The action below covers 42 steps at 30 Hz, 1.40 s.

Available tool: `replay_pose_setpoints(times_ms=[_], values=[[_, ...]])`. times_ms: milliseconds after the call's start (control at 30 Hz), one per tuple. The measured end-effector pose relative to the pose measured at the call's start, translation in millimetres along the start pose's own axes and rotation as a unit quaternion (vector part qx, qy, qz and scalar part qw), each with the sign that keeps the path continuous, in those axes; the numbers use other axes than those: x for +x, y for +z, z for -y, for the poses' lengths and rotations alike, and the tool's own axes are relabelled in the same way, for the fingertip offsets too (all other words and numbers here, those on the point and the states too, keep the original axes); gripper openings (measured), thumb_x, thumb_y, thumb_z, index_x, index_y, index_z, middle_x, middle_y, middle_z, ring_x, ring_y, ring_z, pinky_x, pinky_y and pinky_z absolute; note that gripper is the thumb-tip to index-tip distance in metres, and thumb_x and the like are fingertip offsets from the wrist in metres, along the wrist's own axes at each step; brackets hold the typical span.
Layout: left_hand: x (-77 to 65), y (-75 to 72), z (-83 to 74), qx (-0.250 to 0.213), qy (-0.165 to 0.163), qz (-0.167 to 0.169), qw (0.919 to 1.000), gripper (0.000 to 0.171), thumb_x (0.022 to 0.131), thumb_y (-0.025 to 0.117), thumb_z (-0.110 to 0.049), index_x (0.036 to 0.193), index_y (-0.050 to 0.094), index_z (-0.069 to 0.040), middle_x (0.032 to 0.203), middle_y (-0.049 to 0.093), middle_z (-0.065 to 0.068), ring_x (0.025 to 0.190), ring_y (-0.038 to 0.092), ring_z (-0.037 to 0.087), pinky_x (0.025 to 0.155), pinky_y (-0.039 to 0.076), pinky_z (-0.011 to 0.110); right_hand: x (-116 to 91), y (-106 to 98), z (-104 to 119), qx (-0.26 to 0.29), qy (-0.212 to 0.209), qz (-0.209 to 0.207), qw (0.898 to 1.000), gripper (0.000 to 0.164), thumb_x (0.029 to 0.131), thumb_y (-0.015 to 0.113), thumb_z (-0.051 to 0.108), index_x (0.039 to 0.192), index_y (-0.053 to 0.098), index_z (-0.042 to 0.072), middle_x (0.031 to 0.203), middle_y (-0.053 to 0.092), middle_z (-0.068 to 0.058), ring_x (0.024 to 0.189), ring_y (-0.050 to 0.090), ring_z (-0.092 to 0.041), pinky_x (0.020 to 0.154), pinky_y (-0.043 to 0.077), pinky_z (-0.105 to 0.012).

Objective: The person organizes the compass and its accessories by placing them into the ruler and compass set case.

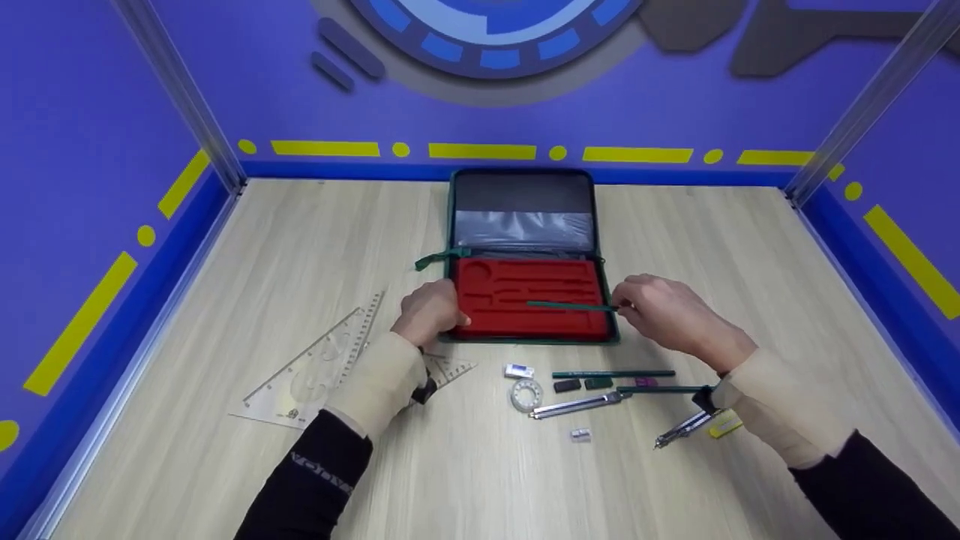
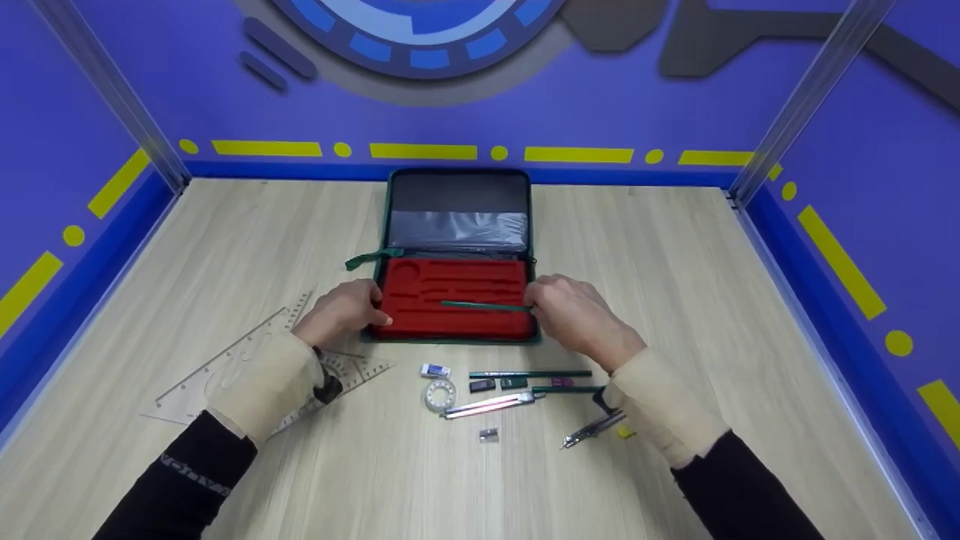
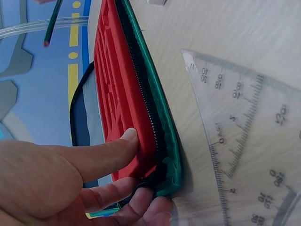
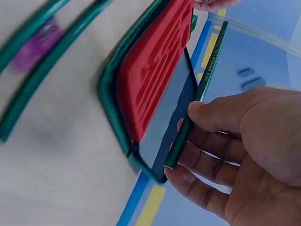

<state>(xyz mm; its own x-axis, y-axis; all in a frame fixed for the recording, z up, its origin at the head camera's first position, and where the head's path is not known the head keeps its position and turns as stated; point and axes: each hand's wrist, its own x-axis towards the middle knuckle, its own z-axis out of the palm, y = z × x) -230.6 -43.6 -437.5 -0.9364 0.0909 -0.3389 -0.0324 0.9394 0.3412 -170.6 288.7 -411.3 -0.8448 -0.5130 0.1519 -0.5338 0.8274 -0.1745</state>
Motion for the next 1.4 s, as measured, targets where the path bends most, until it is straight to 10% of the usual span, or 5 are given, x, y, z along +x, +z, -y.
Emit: replay_pose_setpoints(times_ms=[867,1400], values=[[-0.6,-6.6,-11.8,0.021,0.004,0.014,0.9997,0.020,0.087,0.086,-0.025,0.089,0.075,-0.008,0.092,0.070,0.006,0.083,0.061,0.023,0.079,0.057,0.043,61.5,32.8,36.0,-0.009,-0.011,0.103,0.995,0.008,0.092,0.067,-0.002,0.091,0.071,0.004,0.088,0.066,-0.007,0.077,0.060,-0.022,0.068,0.056,-0.041],[-1.9,-8.2,-14.2,0.009,-0.022,0.012,0.9996,0.016,0.086,0.086,-0.020,0.092,0.077,-0.007,0.095,0.070,0.007,0.074,0.054,0.020,0.068,0.052,0.035,72.4,42.3,37.0,-0.015,-0.043,0.094,0.995,0.017,0.087,0.068,-0.002,0.077,0.061,0.009,0.073,0.055,-0.001,0.066,0.049,-0.020,0.059,0.048,-0.041]])
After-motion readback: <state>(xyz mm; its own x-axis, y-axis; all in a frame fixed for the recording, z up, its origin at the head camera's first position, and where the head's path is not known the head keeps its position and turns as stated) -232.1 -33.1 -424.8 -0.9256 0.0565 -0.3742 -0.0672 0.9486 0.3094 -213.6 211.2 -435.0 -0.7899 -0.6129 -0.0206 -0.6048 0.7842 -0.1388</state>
